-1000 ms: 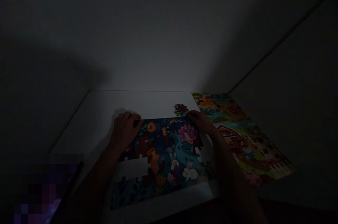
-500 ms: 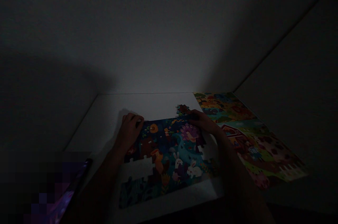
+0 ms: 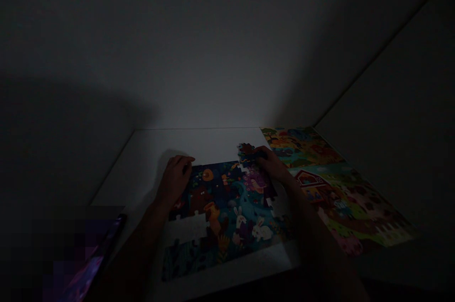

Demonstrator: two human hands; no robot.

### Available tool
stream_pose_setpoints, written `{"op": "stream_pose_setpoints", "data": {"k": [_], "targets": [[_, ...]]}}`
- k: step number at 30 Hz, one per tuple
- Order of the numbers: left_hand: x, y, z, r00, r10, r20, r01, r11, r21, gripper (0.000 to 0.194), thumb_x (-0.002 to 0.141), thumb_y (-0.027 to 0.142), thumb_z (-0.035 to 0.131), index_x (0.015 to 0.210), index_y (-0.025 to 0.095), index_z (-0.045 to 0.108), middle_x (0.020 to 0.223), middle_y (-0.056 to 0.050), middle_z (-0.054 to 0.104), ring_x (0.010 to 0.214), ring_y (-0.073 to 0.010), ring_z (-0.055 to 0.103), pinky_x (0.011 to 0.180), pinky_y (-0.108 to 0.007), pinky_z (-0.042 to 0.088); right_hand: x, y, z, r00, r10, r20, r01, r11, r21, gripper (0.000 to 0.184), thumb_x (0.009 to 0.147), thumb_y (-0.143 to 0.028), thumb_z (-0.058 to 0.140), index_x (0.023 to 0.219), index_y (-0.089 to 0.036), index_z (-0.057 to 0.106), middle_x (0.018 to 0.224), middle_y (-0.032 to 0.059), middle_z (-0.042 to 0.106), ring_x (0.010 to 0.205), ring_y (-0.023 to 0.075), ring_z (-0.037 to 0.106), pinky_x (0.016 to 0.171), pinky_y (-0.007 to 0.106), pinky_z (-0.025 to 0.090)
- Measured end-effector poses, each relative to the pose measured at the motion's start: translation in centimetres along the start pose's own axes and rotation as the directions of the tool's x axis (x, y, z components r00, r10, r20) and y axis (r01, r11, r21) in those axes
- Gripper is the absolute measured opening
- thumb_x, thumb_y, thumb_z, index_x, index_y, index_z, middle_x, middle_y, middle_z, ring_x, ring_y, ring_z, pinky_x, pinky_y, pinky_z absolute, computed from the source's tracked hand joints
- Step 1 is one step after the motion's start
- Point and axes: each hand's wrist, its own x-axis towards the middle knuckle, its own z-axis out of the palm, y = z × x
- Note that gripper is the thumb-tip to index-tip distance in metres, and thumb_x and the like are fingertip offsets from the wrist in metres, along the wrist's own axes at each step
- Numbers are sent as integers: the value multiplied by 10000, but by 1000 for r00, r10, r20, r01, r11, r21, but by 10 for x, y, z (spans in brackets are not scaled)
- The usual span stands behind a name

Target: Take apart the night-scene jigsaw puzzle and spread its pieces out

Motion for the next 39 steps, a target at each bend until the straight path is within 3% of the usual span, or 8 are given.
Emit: {"op": "stream_pose_setpoints", "data": {"k": [8,15,25,32,39], "targets": [[1,4,0,999,-18,49,18,1000,-14,222,888,181,515,985,220,711,1001,-64,696,1018,-244,626,968,-416,500,0,0,1,1000,-5,-1,5,996,-84,308,711,-263,527,1003,-226,619,882,14,672,801,209,601,712,313,475],[-1,10,-3,993,-57,101,48,995,88,242,889,134,544,1035,227,713,1050,-59,705,1047,-245,627,975,-432,463,2,6,1,1000,10,11,-9,996,-88,271,716,-333,581,957,-217,627,898,31,699,802,216,624,708,316,487],[-14,30,-11,988,-81,130,50,973,227,274,938,139,516,1125,233,693,1112,-54,696,1102,-238,597,1019,-437,383,1,3,0,996,74,-43,-78,994,-82,289,692,-394,612,916,-212,600,736,18,636,625,177,561,541,272,434],[-19,39,-12,967,-48,250,-27,957,288,298,952,207,538,1227,225,651,1177,-72,668,1151,-258,544,1046,-423,370,2,8,0,996,39,-79,-41,999,-21,338,707,-380,618,986,-189,641,900,70,687,758,214,609,647,317,493],[-20,40,-11,973,30,231,-97,954,282,357,917,111,512,1211,255,655,1156,-72,660,1121,-272,542,1007,-457,374,2,10,0,994,48,-95,-49,999,-8,297,704,-316,605,974,-204,659,779,32,667,639,175,570,536,268,436]]}}
